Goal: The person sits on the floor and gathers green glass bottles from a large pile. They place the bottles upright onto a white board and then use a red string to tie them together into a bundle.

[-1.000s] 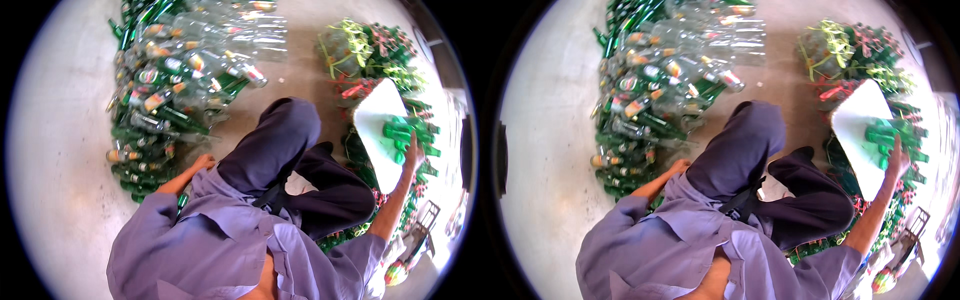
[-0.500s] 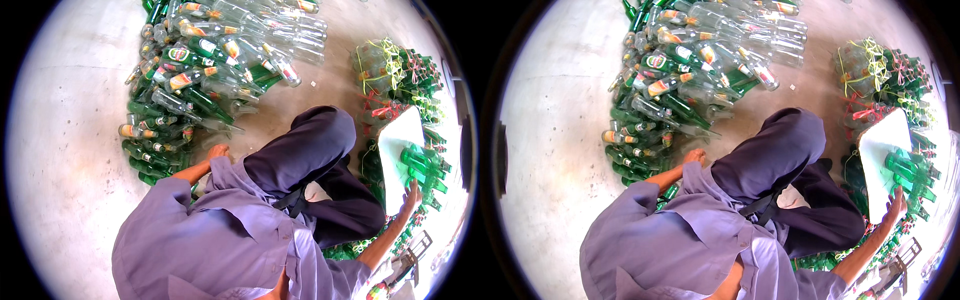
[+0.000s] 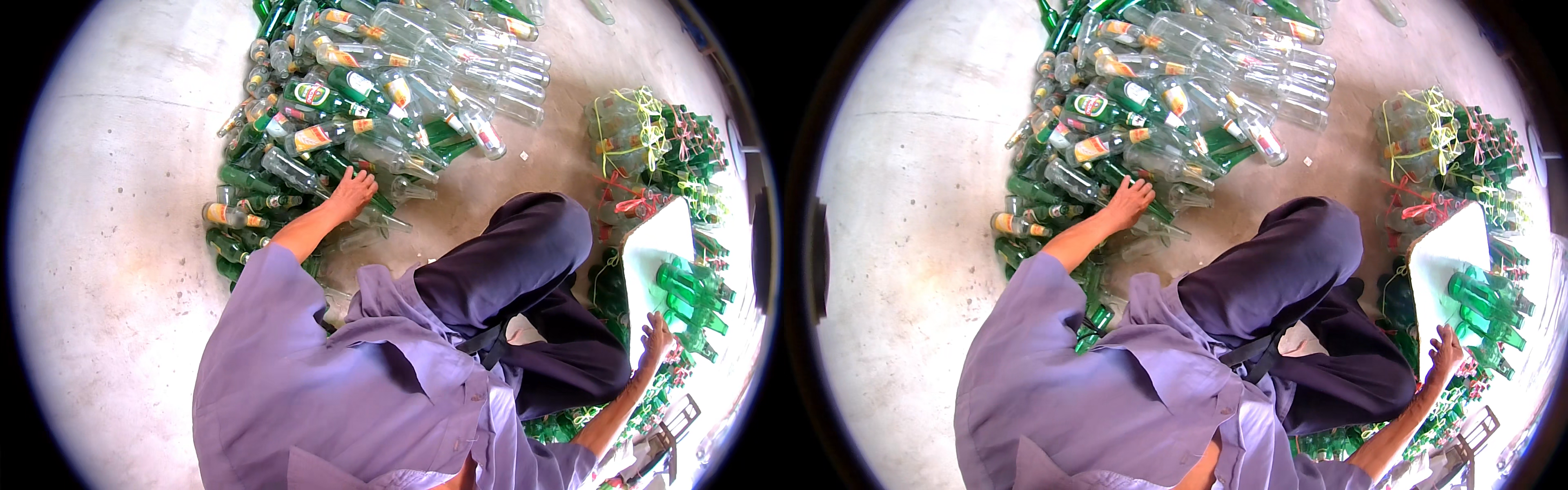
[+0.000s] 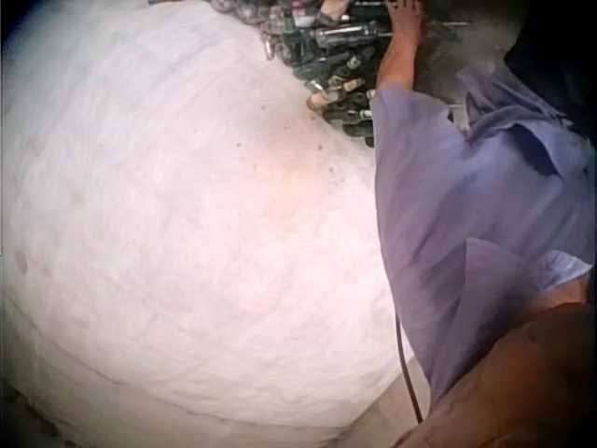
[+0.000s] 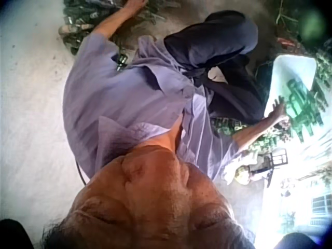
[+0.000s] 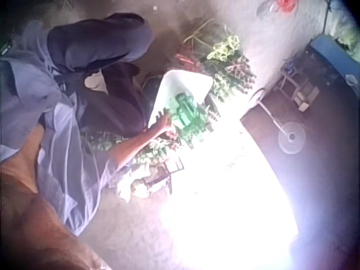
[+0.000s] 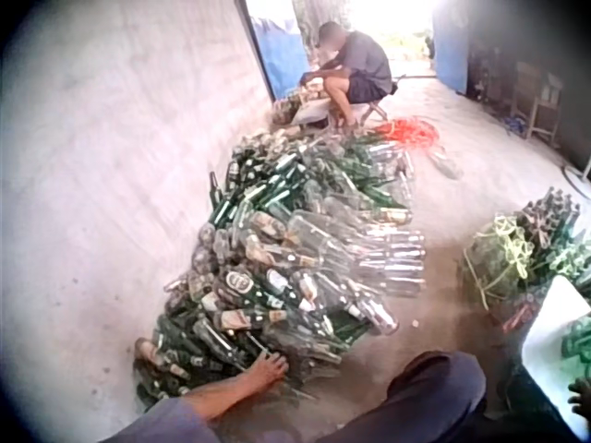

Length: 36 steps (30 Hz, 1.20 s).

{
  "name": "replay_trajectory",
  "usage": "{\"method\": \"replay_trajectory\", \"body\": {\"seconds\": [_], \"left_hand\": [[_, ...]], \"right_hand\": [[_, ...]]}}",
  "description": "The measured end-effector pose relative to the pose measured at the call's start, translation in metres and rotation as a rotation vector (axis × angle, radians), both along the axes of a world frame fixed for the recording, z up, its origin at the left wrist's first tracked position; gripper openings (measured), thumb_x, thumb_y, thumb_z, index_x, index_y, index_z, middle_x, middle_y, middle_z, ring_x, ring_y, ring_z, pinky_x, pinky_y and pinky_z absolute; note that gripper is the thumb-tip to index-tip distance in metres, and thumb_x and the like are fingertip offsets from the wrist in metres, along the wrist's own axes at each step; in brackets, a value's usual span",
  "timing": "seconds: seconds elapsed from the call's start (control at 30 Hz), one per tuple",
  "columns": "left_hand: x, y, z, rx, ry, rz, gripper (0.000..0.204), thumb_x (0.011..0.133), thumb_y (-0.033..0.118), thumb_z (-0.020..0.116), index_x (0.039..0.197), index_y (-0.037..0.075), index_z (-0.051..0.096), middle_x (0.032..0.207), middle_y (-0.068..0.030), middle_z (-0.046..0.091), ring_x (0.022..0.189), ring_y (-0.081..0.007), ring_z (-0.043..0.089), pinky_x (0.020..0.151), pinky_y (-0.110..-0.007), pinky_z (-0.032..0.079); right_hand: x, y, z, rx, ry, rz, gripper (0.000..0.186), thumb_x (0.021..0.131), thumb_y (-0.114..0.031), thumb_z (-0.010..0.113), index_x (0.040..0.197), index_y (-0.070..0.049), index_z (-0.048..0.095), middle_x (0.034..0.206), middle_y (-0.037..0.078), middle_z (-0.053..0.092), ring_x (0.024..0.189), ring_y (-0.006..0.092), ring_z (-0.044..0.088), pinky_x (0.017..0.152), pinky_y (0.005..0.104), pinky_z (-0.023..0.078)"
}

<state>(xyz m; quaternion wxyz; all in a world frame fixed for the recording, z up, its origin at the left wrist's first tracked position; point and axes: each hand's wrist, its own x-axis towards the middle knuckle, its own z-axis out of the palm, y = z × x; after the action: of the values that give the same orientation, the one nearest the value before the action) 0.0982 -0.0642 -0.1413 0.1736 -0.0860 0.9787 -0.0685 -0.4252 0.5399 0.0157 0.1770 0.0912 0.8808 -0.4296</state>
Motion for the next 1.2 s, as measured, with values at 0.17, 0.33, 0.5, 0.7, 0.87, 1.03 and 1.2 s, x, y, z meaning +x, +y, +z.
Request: {"method": "replay_trajectory", "body": {"seconds": [0.17,0.33,0.5,0.7,0.87,1.03,1.2], "left_hand": [[0.002,-0.014,-0.017,-0.145,-0.095,-0.001,0.042,0.082,0.018,0.065,0.122,0.008,0.056,0.119,-0.0113,0.057,0.116,-0.0267,0.051,0.101,-0.058,0.034],[0.004,-0.019,-0.029,-0.230,-0.131,-0.077,0.037,0.088,0.020,0.058,0.123,0.009,0.057,0.115,-0.0114,0.061,0.110,-0.0264,0.055,0.102,-0.060,0.033],[0.008,-0.021,-0.027,-0.276,-0.076,-0.172,0.035,0.090,0.021,0.055,0.123,0.009,0.058,0.112,-0.0103,0.063,0.106,-0.0257,0.057,0.104,-0.060,0.033],[-0.001,-0.029,-0.004,-0.209,-0.046,-0.180,0.041,0.087,0.021,0.058,0.126,0.008,0.055,0.114,-0.0120,0.061,0.108,-0.0268,0.057,0.105,-0.060,0.032],[-0.004,-0.029,0.009,-0.098,-0.084,-0.075,0.054,0.077,0.016,0.066,0.128,0.004,0.050,0.125,-0.0141,0.055,0.115,-0.0277,0.053,0.106,-0.059,0.032],[-0.006,-0.027,0.027,-0.078,0.045,-0.044,0.055,0.078,0.014,0.066,0.128,0.003,0.047,0.110,-0.0113,0.054,0.112,-0.0274,0.055,0.105,-0.062,0.031],[-0.012,-0.020,0.051,0.035,0.207,0.142,0.068,0.068,0.011,0.074,0.129,0.001,0.046,0.123,-0.0155,0.054,0.119,-0.0299,0.054,0.106,-0.062,0.029]], "right_hand": [[0.004,0.002,-0.010,0.003,-0.046,0.017,0.047,0.092,-0.034,0.069,0.120,0.004,0.064,0.104,0.012,0.072,0.063,0.0092,0.058,0.048,0.0193,0.041],[0.007,-0.007,-0.007,-0.009,-0.084,0.069,0.046,0.092,-0.032,0.069,0.120,0.004,0.065,0.103,0.013,0.072,0.063,0.0090,0.058,0.048,0.0195,0.041],[0.009,-0.017,-0.006,0.005,-0.109,0.088,0.044,0.093,-0.031,0.069,0.119,0.004,0.065,0.104,0.013,0.072,0.062,0.0085,0.058,0.048,0.0195,0.041],[0.012,-0.019,-0.005,-0.016,-0.139,0.090,0.045,0.093,-0.030,0.068,0.121,0.004,0.063,0.105,0.014,0.071,0.062,0.0087,0.058,0.048,0.0193,0.041],[0.013,-0.020,-0.005,-0.012,-0.151,0.112,0.045,0.094,-0.030,0.067,0.123,0.004,0.062,0.106,0.014,0.071,0.063,0.0094,0.059,0.048,0.0195,0.041],[0.012,-0.017,-0.005,-0.017,-0.156,0.108,0.046,0.094,-0.030,0.067,0.123,0.004,0.062,0.108,0.015,0.070,0.064,0.0107,0.060,0.049,0.0200,0.042],[0.011,-0.021,-0.003,-0.017,-0.153,0.139,0.046,0.094,-0.031,0.067,0.122,0.004,0.062,0.108,0.015,0.070,0.065,0.0111,0.061,0.050,0.0204,0.043]]}}
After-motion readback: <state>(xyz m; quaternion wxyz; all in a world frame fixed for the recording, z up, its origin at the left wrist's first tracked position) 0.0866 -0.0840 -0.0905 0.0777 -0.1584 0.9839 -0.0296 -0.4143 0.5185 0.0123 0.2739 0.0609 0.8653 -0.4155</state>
